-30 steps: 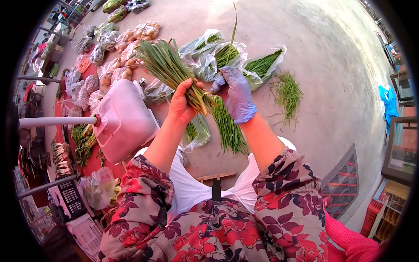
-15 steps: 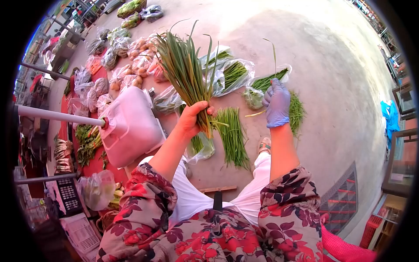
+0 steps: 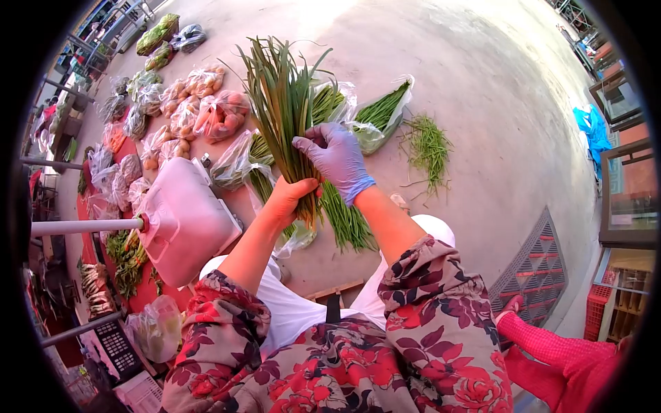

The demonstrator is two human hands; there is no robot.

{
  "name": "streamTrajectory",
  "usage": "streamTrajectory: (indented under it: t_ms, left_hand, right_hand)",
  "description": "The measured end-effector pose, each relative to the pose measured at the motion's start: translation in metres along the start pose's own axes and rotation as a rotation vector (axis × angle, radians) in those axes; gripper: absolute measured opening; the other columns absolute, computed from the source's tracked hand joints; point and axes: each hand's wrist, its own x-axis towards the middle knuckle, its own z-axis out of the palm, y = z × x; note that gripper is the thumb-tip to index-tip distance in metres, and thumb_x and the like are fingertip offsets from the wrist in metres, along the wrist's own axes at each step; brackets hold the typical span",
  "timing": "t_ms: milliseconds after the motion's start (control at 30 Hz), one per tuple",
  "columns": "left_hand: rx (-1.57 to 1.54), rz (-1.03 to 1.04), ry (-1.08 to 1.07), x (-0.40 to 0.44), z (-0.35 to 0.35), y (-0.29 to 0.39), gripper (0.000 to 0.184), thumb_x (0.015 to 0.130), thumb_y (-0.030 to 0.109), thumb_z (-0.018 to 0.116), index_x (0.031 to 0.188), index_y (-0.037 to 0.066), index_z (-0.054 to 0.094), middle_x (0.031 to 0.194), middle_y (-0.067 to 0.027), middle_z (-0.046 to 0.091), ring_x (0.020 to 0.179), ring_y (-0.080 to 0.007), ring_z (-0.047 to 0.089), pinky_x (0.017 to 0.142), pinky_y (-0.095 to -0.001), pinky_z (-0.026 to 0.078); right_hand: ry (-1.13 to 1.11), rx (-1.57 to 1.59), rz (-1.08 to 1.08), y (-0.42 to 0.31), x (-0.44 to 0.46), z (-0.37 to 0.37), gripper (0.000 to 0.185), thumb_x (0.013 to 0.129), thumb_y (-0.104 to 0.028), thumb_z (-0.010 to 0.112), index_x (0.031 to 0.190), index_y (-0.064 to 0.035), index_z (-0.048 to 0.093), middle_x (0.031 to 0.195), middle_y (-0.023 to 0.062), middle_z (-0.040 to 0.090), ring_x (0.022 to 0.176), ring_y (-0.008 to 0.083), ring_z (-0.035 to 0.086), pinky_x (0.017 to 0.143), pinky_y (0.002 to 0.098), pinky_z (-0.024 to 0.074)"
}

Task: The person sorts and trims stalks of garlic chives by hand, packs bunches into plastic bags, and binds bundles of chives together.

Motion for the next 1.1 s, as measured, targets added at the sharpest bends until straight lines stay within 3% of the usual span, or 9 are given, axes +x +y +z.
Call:
streamTrajectory:
  t_ms: [167, 300, 467, 633, 767, 867, 933, 1000, 1100]
  left_hand:
    - [-0.042, -0.049, 0.021, -0.001, 0.001, 0.001, 0.024, 0.075, 0.012, 0.065, 0.094, 0.002, 0.055, 0.081, -0.0036, 0.057, 0.069, -0.0147, 0.055, 0.063, -0.0273, 0.046]
    - [-0.177, -0.089, 0.076, 0.001, -0.009, 0.003, 0.027, 0.079, 0.019, 0.066, 0.097, 0.002, 0.056, 0.080, -0.0041, 0.059, 0.070, -0.0169, 0.058, 0.065, -0.0304, 0.049]
    - [-0.526, -0.135, -0.048, 0.004, -0.024, -0.006, 0.036, 0.080, 0.033, 0.065, 0.101, 0.005, 0.056, 0.091, -0.0051, 0.061, 0.082, -0.0199, 0.060, 0.074, -0.0373, 0.051]
    - [-0.576, -0.027, 0.022, 0.005, -0.031, -0.015, 0.034, 0.085, 0.029, 0.059, 0.109, 0.005, 0.054, 0.099, -0.0088, 0.059, 0.091, -0.0214, 0.058, 0.083, -0.0382, 0.048]
    - [-0.665, -0.131, 0.059, 0.017, -0.044, -0.013, 0.015, 0.083, 0.013, 0.059, 0.094, 0.004, 0.057, 0.081, -0.0069, 0.061, 0.072, -0.0183, 0.059, 0.067, -0.0325, 0.051]
    - [-0.419, -0.115, 0.305, 0.011, -0.031, 0.008, 0.011, 0.082, 0.012, 0.059, 0.088, 0.004, 0.056, 0.072, -0.0054, 0.060, 0.065, -0.0174, 0.058, 0.062, -0.0314, 0.051]
    - [-0.299, -0.137, 0.301, 0.013, -0.041, 0.004, 0.014, 0.081, 0.011, 0.059, 0.093, 0.004, 0.055, 0.076, -0.0057, 0.060, 0.068, -0.0184, 0.058, 0.064, -0.0326, 0.051]
    - [-0.265, -0.122, 0.253, 0.012, -0.030, 0.003, 0.013, 0.081, 0.012, 0.060, 0.090, 0.004, 0.056, 0.074, -0.0055, 0.060, 0.067, -0.0172, 0.059, 0.061, -0.0309, 0.051]
    - [-0.207, -0.089, 0.246, 0.007, -0.022, 0.003, 0.011, 0.081, 0.012, 0.060, 0.086, 0.004, 0.056, 0.072, -0.0056, 0.060, 0.064, -0.0165, 0.059, 0.058, -0.0293, 0.051]
  right_hand:
    - [-0.075, 0.302, 0.234, 0.008, 0.008, -0.001, 0.015, 0.081, -0.015, 0.066, 0.081, -0.0003, 0.062, 0.073, 0.0014, 0.059, 0.064, 0.0065, 0.050, 0.057, 0.0217, 0.0424]
    - [0.078, 0.571, 0.109, -0.002, 0.006, 0.008, 0.010, 0.086, -0.013, 0.059, 0.081, -0.0040, 0.058, 0.071, 0.0011, 0.057, 0.061, 0.0070, 0.050, 0.060, 0.0204, 0.0421]
    - [-0.114, 0.910, 0.112, -0.008, -0.018, 0.013, 0.012, 0.090, -0.014, 0.053, 0.081, -0.0070, 0.050, 0.066, 0.0012, 0.056, 0.057, 0.0065, 0.049, 0.053, 0.0209, 0.0393]
    - [-0.360, 0.446, -0.095, -0.016, -0.037, 0.021, 0.015, 0.089, -0.018, 0.056, 0.088, -0.0029, 0.053, 0.068, 0.0022, 0.054, 0.058, 0.0108, 0.047, 0.059, 0.0226, 0.0415]
    - [-0.445, 0.272, -0.301, -0.024, -0.042, 0.016, 0.014, 0.085, -0.015, 0.061, 0.085, -0.0023, 0.057, 0.069, 0.0062, 0.056, 0.061, 0.0095, 0.048, 0.057, 0.0239, 0.0416]
    - [-0.312, 0.284, -0.208, -0.023, -0.032, -0.004, 0.013, 0.084, -0.015, 0.062, 0.085, -0.0032, 0.057, 0.067, 0.0079, 0.054, 0.058, 0.0118, 0.048, 0.056, 0.0260, 0.0419]
    - [-0.084, -0.053, -0.169, -0.011, -0.012, -0.028, 0.016, 0.083, -0.017, 0.062, 0.086, -0.0014, 0.058, 0.067, 0.0083, 0.056, 0.056, 0.0145, 0.049, 0.057, 0.0269, 0.0428]
    - [0.063, -0.309, -0.090, -0.003, 0.005, -0.058, 0.022, 0.082, -0.021, 0.061, 0.092, -0.0019, 0.058, 0.074, 0.0144, 0.061, 0.065, 0.0295, 0.060, 0.059, 0.0356, 0.0465]
    - [0.210, -0.904, -0.230, 0.050, 0.020, -0.088, 0.041, 0.080, -0.032, 0.062, 0.104, 0.0007, 0.054, 0.088, 0.0171, 0.060, 0.080, 0.0309, 0.059, 0.067, 0.0350, 0.0471]
